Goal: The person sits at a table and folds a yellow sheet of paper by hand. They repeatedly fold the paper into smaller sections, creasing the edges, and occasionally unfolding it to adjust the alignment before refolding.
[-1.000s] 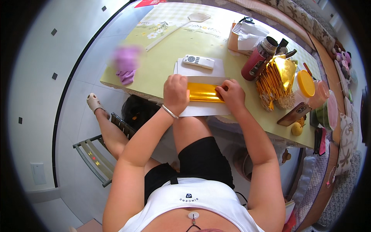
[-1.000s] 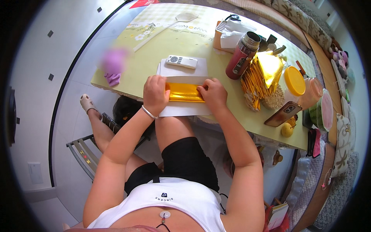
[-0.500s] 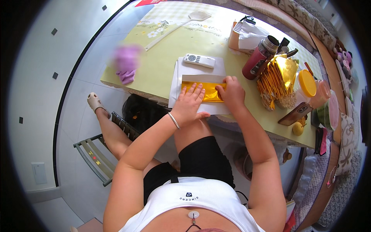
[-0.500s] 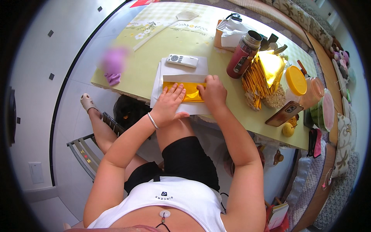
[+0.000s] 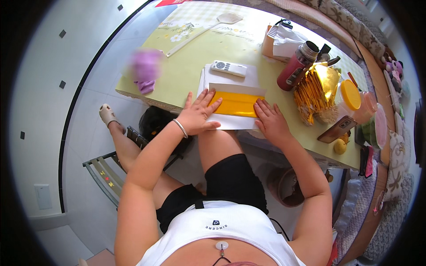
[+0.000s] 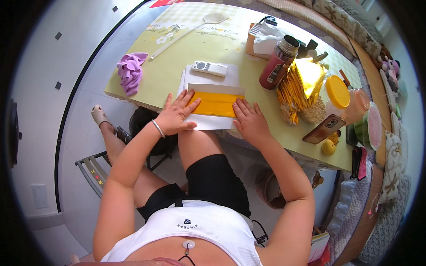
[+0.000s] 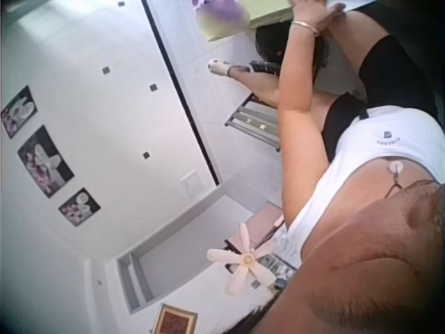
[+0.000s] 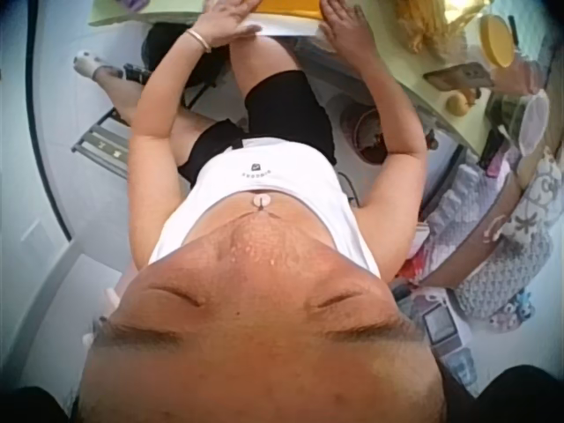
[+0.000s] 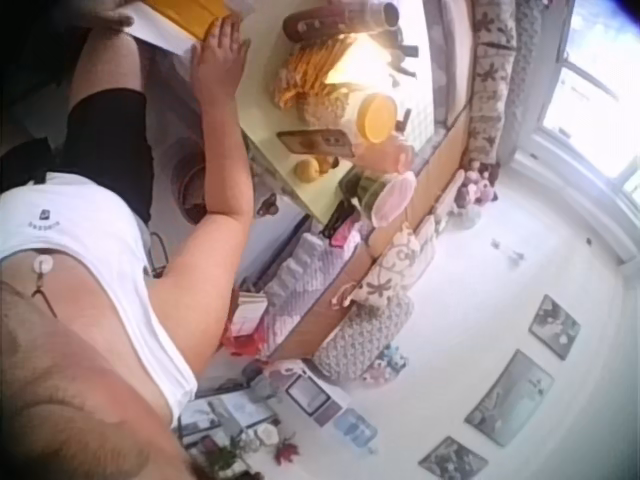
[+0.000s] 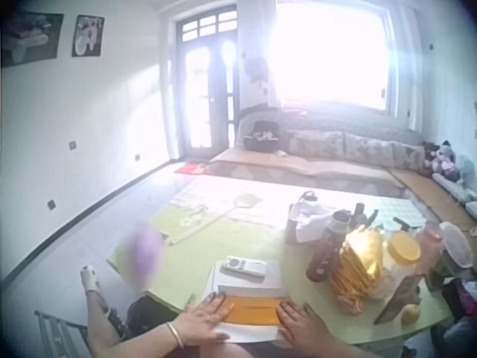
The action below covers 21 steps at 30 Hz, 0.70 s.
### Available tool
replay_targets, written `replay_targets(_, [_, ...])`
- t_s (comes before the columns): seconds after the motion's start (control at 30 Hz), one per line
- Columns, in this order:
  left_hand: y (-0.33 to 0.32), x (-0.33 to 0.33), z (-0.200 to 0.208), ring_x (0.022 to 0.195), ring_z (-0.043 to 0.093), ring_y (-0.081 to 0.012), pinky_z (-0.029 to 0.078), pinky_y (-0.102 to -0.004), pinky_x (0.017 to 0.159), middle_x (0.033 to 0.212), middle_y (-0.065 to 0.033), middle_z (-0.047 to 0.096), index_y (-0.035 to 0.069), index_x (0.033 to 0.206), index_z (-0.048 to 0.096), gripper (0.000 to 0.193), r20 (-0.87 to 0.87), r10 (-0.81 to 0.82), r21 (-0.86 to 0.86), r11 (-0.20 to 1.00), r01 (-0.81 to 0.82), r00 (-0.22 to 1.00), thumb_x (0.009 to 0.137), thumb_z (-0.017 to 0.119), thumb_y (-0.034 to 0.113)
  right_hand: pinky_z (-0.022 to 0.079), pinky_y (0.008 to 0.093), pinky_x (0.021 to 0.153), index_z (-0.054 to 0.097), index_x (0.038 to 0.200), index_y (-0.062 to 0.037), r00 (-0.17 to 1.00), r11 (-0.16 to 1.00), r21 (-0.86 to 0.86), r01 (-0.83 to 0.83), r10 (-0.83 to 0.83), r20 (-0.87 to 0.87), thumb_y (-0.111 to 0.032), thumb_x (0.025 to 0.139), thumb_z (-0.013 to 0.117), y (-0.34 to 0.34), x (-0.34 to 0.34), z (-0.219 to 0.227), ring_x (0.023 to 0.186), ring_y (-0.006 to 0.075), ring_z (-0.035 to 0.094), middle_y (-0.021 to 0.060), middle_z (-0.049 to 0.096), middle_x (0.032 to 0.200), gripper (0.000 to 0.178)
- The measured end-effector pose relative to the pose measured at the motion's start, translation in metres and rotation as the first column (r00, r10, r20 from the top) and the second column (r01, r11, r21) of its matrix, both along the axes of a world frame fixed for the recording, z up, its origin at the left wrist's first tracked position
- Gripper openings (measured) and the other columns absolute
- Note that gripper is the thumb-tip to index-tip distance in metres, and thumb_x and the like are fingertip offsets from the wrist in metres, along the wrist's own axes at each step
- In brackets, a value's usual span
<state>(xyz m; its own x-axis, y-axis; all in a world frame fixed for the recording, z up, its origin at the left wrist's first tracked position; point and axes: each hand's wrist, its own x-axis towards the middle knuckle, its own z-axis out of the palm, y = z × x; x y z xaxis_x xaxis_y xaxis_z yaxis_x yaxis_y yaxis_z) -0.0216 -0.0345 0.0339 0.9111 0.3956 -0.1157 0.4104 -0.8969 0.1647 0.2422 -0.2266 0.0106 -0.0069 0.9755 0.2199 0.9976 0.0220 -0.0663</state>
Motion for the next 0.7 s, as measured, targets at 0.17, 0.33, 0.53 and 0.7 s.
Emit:
replay_targets(0.17, [0.005, 0.026, 0.018, 0.154, 0.015, -0.0380, 0.004, -0.0620, 0.121, 0.164, -0.0185, 0.027, 0.012, 0.147, 0.050, 0.071, 0.022, 0.035, 0.282, 0.959, -0.039, 0.999, 0.093, 0.055, 0.058, 0.038, 0.0546, 0.112, 0.061, 0.121, -0.0028, 0.975, 0.997, 0.054, -0.053, 0.040, 0.219, -0.018, 0.089, 0.059, 0.017, -0.019, 0.018, 0.118, 0.0293, 0.061, 0.0159, 0.066, 0.125, 0.036])
replay_targets(0.33, [-0.037, 0.071, 0.019, 0.099, 0.060, -0.0313, 0.050, -0.0430, 0.087, 0.097, -0.0128, 0.061, 0.006, 0.090, 0.066, 0.018, 0.403, -0.167, 0.150, 0.982, 0.115, 0.900, 0.077, 0.072, 0.017, 0.043, 0.0525, 0.107, 0.062, 0.099, -0.0048, 0.994, 0.996, 0.056, -0.070, 0.065, 0.083, -0.011, 0.083, 0.061, 0.027, -0.020, 0.029, 0.096, 0.0313, 0.066, 0.0145, 0.068, 0.095, 0.018])
replay_targets(0.53, [-0.054, 0.095, -0.014, 0.078, 0.060, -0.0305, 0.052, -0.0444, 0.073, 0.080, -0.0127, 0.058, 0.006, 0.075, 0.063, 0.013, 0.665, -0.048, 0.115, 0.993, -0.039, 0.746, 0.078, 0.073, 0.014, 0.051, 0.0429, 0.084, 0.067, 0.090, -0.0047, 0.912, 0.982, 0.187, 0.008, 0.069, -0.404, -0.014, 0.082, 0.070, 0.033, 0.007, 0.033, 0.086, 0.0327, 0.064, 0.0124, 0.066, 0.087, 0.013])
replay_targets(0.7, [-0.057, 0.105, -0.017, 0.088, 0.061, -0.0326, 0.051, -0.0436, 0.082, 0.086, -0.0153, 0.061, 0.005, 0.067, 0.069, 0.018, 0.667, 0.412, -0.314, 0.911, -0.267, 0.621, 0.078, 0.075, 0.019, 0.049, 0.0437, 0.074, 0.072, 0.083, -0.0025, 0.766, 0.973, 0.119, 0.198, -0.078, -0.637, -0.023, 0.082, 0.078, 0.048, 0.025, 0.012, 0.083, 0.0319, 0.062, 0.0118, 0.066, 0.088, 0.021])
